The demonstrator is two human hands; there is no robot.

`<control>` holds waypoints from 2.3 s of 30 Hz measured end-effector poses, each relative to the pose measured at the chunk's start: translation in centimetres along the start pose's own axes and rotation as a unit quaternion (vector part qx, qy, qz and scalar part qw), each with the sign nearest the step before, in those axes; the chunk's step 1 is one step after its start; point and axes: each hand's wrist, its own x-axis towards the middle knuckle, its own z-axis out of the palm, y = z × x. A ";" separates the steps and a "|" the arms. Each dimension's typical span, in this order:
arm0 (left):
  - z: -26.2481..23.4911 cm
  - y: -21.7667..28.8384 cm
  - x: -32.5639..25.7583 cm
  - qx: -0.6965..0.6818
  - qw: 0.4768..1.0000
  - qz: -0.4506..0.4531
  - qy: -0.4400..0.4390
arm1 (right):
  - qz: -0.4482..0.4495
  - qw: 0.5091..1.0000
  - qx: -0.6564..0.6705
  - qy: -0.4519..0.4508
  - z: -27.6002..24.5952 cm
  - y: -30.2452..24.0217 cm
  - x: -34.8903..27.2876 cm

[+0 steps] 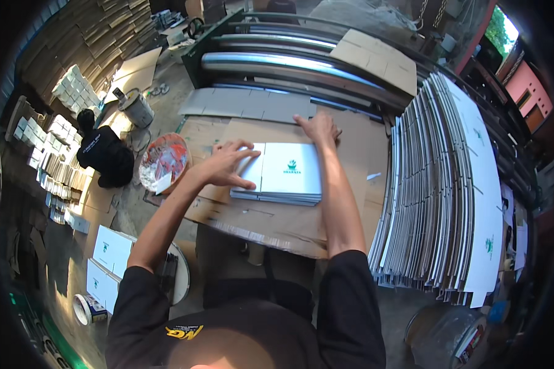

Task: The person folds flaps on cardboard box blanks, aligns and stacks them, and places the stack onto an adjacent pile. The person then takes another batch of cardboard blanks from a pile and bends them along their crease lines.

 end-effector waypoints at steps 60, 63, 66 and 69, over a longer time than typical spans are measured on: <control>6.3 -1.3 -4.6 -0.264 0.956 0.019 0.127 | -0.339 0.913 -0.049 -0.220 -4.3 -2.4 -14.1; 6.4 -0.2 -7.8 -0.041 0.977 -0.036 0.206 | -0.326 0.912 -0.068 -0.239 -4.2 -2.7 -13.9; 4.0 0.9 -12.9 -0.171 0.959 -0.080 0.211 | -0.318 0.913 -0.069 -0.246 -4.5 -3.3 -14.0; 1.2 0.8 -17.2 -0.309 0.900 -0.233 0.199 | -0.310 0.918 -0.062 -0.240 -5.3 -3.6 -14.1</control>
